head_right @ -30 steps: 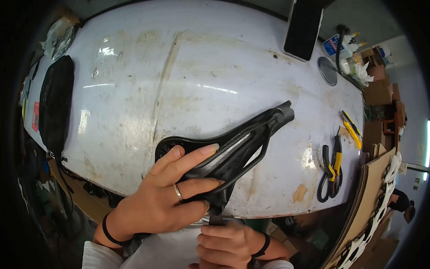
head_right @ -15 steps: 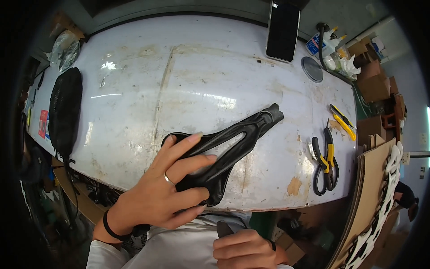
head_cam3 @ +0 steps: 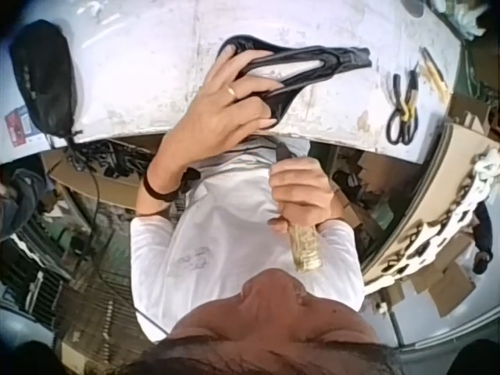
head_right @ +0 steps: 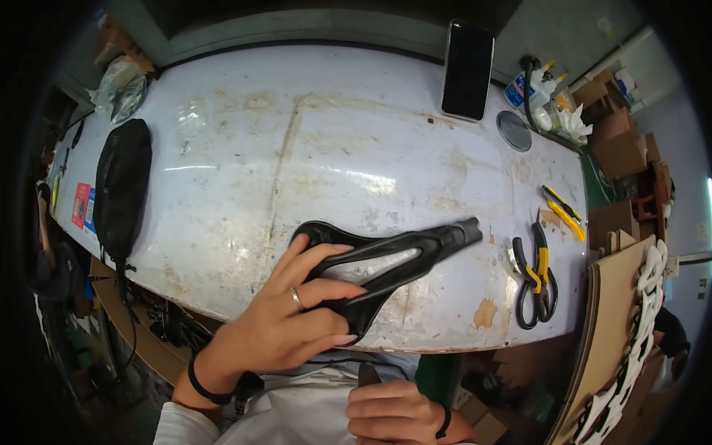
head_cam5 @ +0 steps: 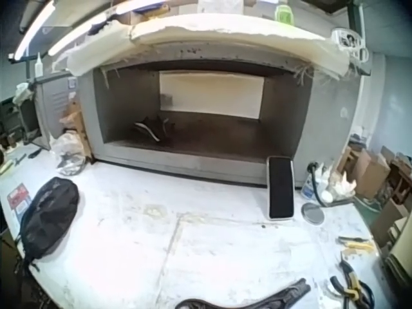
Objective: The person fits a black cover over a bicycle saddle, pressing the edges down by hand and pulling the material tight with pliers. They then use a knife to trim the excess material from the underside of the saddle before setting it down.
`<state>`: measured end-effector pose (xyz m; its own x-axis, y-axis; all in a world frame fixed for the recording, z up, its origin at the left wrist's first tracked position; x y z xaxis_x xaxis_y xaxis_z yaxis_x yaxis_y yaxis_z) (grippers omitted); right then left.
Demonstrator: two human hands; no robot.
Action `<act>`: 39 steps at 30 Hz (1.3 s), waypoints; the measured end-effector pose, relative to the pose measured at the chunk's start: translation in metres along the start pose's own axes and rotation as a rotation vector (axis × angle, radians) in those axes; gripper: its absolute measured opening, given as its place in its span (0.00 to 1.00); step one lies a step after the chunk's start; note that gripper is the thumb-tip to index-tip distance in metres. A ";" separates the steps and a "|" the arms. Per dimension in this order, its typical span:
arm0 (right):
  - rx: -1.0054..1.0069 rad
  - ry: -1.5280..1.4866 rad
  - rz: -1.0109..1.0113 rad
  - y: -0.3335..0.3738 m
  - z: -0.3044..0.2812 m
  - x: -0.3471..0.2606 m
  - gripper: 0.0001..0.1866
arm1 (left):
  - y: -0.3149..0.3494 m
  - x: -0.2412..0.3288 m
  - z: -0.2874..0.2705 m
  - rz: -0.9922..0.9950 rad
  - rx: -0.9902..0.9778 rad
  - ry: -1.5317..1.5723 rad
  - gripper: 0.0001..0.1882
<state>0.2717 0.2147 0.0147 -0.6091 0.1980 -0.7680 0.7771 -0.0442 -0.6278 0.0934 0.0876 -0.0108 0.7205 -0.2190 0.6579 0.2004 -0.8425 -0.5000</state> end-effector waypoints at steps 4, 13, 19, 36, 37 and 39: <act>-0.064 0.049 -0.032 -0.009 0.011 0.002 0.16 | 0.000 -0.002 0.001 0.079 -0.010 -0.113 0.13; -0.125 0.389 -0.194 -0.032 0.031 0.027 0.15 | 0.004 -0.004 0.004 0.121 -0.004 -0.132 0.14; -0.250 0.372 -0.057 -0.024 0.017 0.031 0.18 | 0.010 -0.001 0.000 0.074 -0.105 -0.096 0.09; -0.055 0.010 -0.079 0.003 0.002 0.012 0.19 | -0.005 0.010 -0.017 -0.017 -0.139 0.024 0.09; -0.034 -0.008 -0.051 0.003 0.003 0.005 0.19 | -0.008 0.015 -0.013 -0.014 -0.135 0.013 0.09; 0.006 -0.006 -0.025 0.007 0.006 0.001 0.19 | -0.012 0.024 -0.005 -0.132 -0.019 0.003 0.10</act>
<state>0.2759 0.2082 0.0089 -0.6292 0.1933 -0.7528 0.7607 -0.0453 -0.6475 0.1051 0.0901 0.0137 0.6871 -0.1073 0.7186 0.2803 -0.8734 -0.3983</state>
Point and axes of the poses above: each hand's wrist, its own y-axis away from the middle knuckle, its own z-axis out of the palm, x = y × z, the point moved 2 cm from there along -y, towards the middle knuckle, and after that the axes turned 8 degrees about z, right-handed, at the moved point
